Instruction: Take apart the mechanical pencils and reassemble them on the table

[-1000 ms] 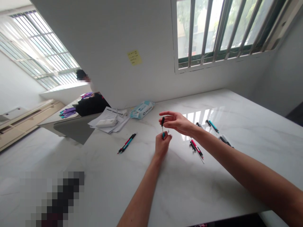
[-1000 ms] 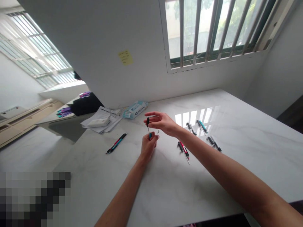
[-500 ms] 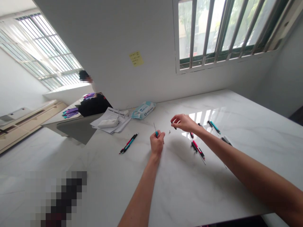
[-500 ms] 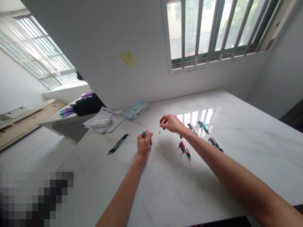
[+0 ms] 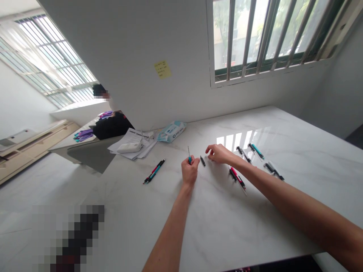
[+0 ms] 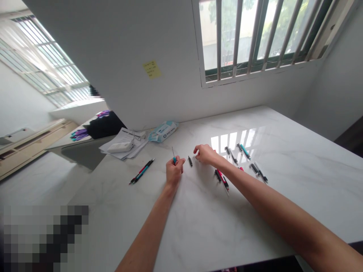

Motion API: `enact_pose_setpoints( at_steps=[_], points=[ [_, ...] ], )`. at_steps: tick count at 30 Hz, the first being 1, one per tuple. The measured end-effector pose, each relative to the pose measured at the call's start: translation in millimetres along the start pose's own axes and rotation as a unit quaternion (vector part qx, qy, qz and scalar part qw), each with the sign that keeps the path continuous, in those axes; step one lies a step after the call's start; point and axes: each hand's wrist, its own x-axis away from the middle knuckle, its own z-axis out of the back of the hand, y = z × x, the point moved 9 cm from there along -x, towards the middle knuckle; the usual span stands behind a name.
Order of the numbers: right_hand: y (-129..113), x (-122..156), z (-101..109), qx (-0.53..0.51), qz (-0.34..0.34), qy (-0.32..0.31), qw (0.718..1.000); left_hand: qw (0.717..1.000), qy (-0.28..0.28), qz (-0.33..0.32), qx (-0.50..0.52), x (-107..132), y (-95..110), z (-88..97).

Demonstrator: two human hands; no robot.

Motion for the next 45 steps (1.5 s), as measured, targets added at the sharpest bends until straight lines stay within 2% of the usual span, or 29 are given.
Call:
enact_pose_setpoints(
  at_steps=[4,7,10,14,17,22,25,33,45],
  points=[
    [-3.6,0.7,-1.7,0.029,0.013,-0.017,0.999,0.999,0.013,-0.018,-0.048,-1.5,5.8,5.4],
    [-6.4,0.7,-5.2,0.039,0.03,-0.031,0.998,0.983,0.07,-0.044,-0.166,-4.6,16.7,23.5],
    [-16.5,2.6,-9.6,0.039,0.081,-0.031,0.995,0.961,0.113,-0.03,-0.249,-8.9,18.8,41.0],
    [-40.3,11.5,-22.6,0.052,0.187,-0.049,0.98,0.964,0.131,-0.013,-0.232,-12.5,11.9,50.4],
    [-49.5,16.5,-29.5,0.086,0.224,-0.054,0.969,0.965,0.129,-0.023,-0.227,-11.8,11.5,47.9],
    [-42.7,13.0,-21.3,0.111,0.195,-0.023,0.974,0.966,0.126,-0.031,-0.224,-9.3,14.6,43.1],
    [-41.0,11.9,-18.0,0.108,0.202,-0.02,0.973,0.966,0.127,-0.035,-0.221,-8.9,15.8,42.6],
    [-29.9,4.7,-23.3,0.094,0.192,-0.038,0.976,0.966,0.126,-0.037,-0.224,-8.7,17.6,42.7],
    [-30.6,3.2,-23.8,0.095,0.192,-0.013,0.977,0.967,0.118,-0.039,-0.221,-9.0,19.6,40.6]
  ],
)
